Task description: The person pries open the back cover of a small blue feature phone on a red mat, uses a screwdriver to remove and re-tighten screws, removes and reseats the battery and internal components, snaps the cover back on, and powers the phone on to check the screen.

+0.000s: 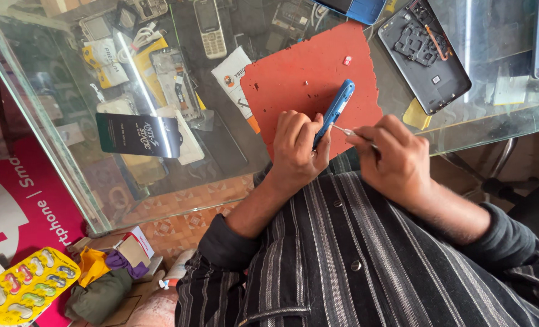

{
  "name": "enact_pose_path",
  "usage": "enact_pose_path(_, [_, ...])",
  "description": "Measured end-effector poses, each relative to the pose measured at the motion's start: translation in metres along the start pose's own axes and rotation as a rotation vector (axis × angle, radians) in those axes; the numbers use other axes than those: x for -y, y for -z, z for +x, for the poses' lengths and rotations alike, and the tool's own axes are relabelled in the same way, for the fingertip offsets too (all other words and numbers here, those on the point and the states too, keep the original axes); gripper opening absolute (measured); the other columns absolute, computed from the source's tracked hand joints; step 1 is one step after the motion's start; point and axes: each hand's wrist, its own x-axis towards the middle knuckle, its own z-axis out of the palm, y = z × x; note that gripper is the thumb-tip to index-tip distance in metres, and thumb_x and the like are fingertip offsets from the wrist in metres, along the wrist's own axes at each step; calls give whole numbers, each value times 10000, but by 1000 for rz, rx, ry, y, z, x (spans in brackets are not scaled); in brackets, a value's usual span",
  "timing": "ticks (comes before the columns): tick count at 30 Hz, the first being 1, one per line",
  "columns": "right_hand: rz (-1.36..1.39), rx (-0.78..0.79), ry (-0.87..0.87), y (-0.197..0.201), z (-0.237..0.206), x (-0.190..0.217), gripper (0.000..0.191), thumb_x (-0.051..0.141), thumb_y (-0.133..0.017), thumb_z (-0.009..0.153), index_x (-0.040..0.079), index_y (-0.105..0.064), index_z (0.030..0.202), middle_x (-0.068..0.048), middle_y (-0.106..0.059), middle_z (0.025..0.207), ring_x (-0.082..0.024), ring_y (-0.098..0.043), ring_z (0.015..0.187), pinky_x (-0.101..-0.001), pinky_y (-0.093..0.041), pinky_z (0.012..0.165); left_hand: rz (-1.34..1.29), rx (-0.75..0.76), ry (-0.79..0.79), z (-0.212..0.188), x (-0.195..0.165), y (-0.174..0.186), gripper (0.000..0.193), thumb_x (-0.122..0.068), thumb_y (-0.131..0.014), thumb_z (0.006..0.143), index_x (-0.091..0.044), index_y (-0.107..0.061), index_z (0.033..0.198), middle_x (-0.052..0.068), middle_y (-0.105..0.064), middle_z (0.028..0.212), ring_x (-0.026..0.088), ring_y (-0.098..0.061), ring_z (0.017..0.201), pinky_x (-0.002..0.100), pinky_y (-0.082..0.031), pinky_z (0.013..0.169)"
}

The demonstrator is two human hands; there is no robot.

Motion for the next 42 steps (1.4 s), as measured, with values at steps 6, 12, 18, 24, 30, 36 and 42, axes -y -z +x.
enact_pose_path(6, [285, 116, -197, 1, 9, -4, 135, 88, -779, 958, 22, -687, 1032, -73, -646, 903, -208, -690, 697, -336, -532, 596, 19, -23, 36, -2, -2, 0, 187, 58, -731, 914, 3, -565, 980, 122, -470, 838, 302, -505, 766, 450, -403, 709])
enact_pose_path(12, [141, -4, -42, 2, 6, 7, 138, 56, -806, 914, 14, -686, 967, -102, -660, 913, -251, -691, 714, -360, -533, 615, 27, -9, -2, -1, -2, 1, 186, 61, -732, 913, 17, -572, 998, 121, -466, 828, 300, -494, 749, 447, -398, 697])
enact_pose_path(18, [294, 97, -321, -5, 8, -2, 227, 123, -717, 1020, -14, -667, 845, -74, -663, 720, -155, -702, 585, -300, -495, 496, 59, -20, -27, 0, 0, 0, 187, 76, -729, 911, 10, -569, 980, 115, -456, 814, 289, -483, 727, 445, -386, 686])
enact_pose_path(24, [644, 438, -749, -6, 16, -17, 297, 206, -566, 1048, -22, -663, 885, -69, -602, 560, -114, -630, 458, -289, -491, 424, 85, -7, 16, -2, -3, 6, 192, 9, -751, 916, 10, -593, 1025, 122, -509, 831, 313, -547, 756, 455, -430, 705])
enact_pose_path(30, [469, 270, -135, -8, 29, -14, 148, 115, -578, 1078, -31, -567, 1063, -98, -626, 796, -188, -638, 675, -349, -489, 601, 54, -129, 399, -17, 5, 37, 144, -72, -716, 975, 2, -627, 1060, 145, -646, 942, 283, -668, 845, 409, -551, 740])
enact_pose_path(36, [69, 95, 99, -36, 76, -16, 134, 126, -729, 962, 29, -697, 1048, -100, -674, 993, -305, -655, 710, -420, -518, 597, -751, -148, 763, -36, 10, 56, 331, -108, -571, 1051, 48, -463, 1323, 186, -704, 1136, 196, -755, 945, 339, -659, 805])
enact_pose_path(42, [-80, 95, 255, -46, 94, -21, 133, 116, -734, 918, 88, -719, 1048, -48, -683, 1048, -292, -685, 793, -412, -547, 624, -1034, -148, 795, -39, 4, 56, 549, -68, -539, 1049, 78, -313, 1526, 214, -609, 1335, 304, -728, 1098, 439, -659, 881])
